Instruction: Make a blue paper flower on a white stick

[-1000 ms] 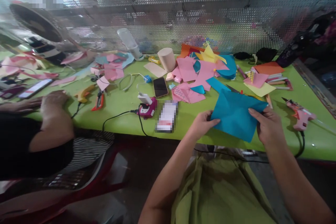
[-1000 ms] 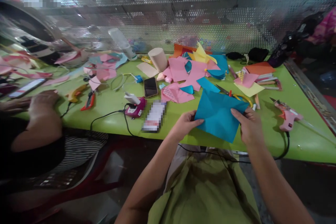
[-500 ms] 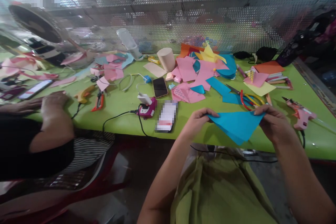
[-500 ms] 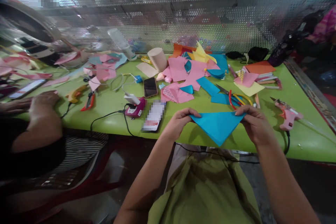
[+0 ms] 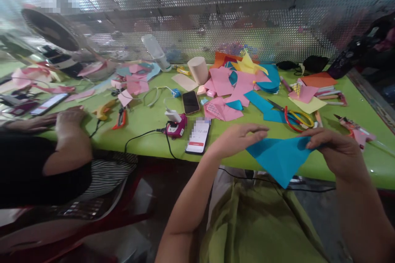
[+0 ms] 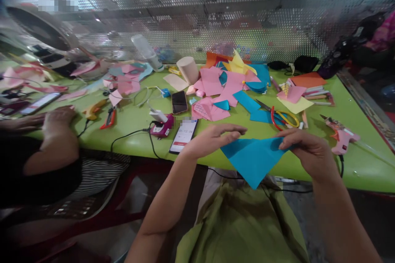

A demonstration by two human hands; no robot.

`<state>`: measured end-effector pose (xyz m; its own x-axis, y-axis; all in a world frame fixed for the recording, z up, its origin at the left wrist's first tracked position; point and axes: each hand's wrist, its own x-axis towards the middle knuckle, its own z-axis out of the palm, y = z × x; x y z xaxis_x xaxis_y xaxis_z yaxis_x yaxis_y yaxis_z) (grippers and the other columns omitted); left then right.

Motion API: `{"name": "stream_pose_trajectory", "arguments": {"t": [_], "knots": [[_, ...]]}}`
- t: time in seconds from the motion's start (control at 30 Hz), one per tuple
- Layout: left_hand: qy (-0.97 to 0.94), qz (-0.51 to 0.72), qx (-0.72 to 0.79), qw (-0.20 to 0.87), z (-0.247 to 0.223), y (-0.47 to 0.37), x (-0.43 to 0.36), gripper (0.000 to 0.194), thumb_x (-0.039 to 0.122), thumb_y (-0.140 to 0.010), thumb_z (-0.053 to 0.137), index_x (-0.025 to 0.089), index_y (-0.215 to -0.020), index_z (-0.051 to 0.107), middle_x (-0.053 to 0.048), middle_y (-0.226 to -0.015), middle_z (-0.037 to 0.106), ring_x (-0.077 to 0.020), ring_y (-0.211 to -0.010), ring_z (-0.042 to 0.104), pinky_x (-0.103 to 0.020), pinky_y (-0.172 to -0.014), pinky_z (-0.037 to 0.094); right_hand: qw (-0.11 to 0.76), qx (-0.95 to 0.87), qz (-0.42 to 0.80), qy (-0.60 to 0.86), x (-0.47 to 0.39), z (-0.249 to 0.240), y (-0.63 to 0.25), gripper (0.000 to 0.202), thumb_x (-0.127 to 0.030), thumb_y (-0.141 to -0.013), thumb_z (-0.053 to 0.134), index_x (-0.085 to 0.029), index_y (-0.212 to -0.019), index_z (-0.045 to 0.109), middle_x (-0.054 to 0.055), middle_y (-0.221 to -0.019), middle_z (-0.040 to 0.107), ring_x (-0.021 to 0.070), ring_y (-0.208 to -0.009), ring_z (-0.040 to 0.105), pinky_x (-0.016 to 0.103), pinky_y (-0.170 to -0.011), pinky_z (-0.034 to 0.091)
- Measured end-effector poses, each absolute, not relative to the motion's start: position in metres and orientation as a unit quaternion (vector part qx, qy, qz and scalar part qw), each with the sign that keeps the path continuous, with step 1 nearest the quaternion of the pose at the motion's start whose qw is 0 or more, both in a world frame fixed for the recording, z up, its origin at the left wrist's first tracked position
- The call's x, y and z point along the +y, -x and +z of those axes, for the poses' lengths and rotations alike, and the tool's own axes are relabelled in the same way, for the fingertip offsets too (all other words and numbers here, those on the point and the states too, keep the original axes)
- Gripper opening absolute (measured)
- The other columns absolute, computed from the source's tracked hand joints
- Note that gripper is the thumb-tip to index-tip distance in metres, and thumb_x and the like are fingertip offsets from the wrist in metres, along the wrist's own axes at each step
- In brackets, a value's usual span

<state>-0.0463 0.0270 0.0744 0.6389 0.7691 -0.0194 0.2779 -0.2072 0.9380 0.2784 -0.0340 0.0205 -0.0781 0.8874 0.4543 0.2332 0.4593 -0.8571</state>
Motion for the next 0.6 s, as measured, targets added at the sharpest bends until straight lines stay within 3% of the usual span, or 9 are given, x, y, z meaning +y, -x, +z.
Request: {"name": "stream_pose_trajectory", "arguments": {"t": [0.17, 0.27, 0.33, 0.4, 0.5, 0.6], "knots": [[-0.780, 0.203, 0.358, 0.472, 0.068, 0.030, 0.022, 0.030, 0.047, -0.101, 0.067, 0.024, -0.106, 0.084, -0.004, -0.106, 0.085, -0.0228, -0.097, 0.076, -0.032, -0.082, 0.053, 0.526, -0.699, 0.286, 0.391, -0.038, 0.026, -0.273, 0.020, -0.014, -0.099, 0.073, -0.029, -0.089, 0.083, 0.005, -0.112, 0.085, 0.0233, -0.103, 0.080, 0.033, -0.079, 0.061], [-0.783, 0.226, 0.397, 0.422, 0.062, 0.028, 0.020, 0.027, 0.040, -0.102, 0.064, 0.022, -0.097, 0.083, -0.002, -0.091, 0.083, -0.0195, -0.082, 0.071, -0.031, -0.072, 0.046, 0.524, -0.690, 0.237, 0.440, -0.038, 0.035, -0.272, 0.023, -0.016, -0.102, 0.068, -0.032, -0.105, 0.084, 0.005, -0.125, 0.083, 0.0256, -0.120, 0.077, 0.038, -0.099, 0.059], [-0.797, 0.230, 0.423, 0.364, 0.061, 0.027, 0.018, 0.026, 0.036, -0.103, 0.063, 0.021, -0.093, 0.082, -0.002, -0.087, 0.082, -0.0193, -0.078, 0.070, -0.032, -0.074, 0.045, 0.527, -0.679, 0.155, 0.488, -0.039, 0.046, -0.268, 0.030, -0.018, -0.104, 0.066, -0.035, -0.123, 0.081, 0.005, -0.134, 0.080, 0.0273, -0.133, 0.071, 0.044, -0.114, 0.052], [-0.816, 0.224, 0.442, 0.298, 0.062, 0.024, 0.015, 0.025, 0.032, -0.104, 0.063, 0.021, -0.091, 0.082, -0.003, -0.087, 0.083, -0.0205, -0.081, 0.072, -0.035, -0.081, 0.044, 0.479, -0.716, 0.098, 0.499, -0.040, 0.056, -0.261, 0.036, -0.022, -0.106, 0.063, -0.036, -0.137, 0.075, 0.006, -0.143, 0.076, 0.0295, -0.139, 0.066, 0.049, -0.119, 0.047], [-0.836, 0.209, 0.453, 0.228, 0.061, 0.017, 0.010, 0.023, 0.029, -0.105, 0.063, 0.022, -0.094, 0.082, -0.003, -0.094, 0.085, -0.0227, -0.091, 0.075, -0.039, -0.091, 0.042, 0.342, -0.810, 0.040, 0.475, -0.041, 0.063, -0.245, 0.039, -0.036, -0.107, 0.063, -0.032, -0.146, 0.069, 0.009, -0.146, 0.075, 0.0340, -0.139, 0.065, 0.053, -0.117, 0.045], [-0.852, 0.198, 0.438, 0.207, 0.061, 0.012, 0.005, 0.021, 0.029, -0.106, 0.063, 0.022, -0.099, 0.082, -0.002, -0.098, 0.086, -0.0227, -0.095, 0.076, -0.040, -0.094, 0.041, 0.263, -0.841, 0.013, 0.472, -0.034, 0.057, -0.232, 0.043, -0.051, -0.105, 0.067, -0.029, -0.141, 0.071, 0.009, -0.132, 0.081, 0.0363, -0.126, 0.071, 0.054, -0.108, 0.047]]}}
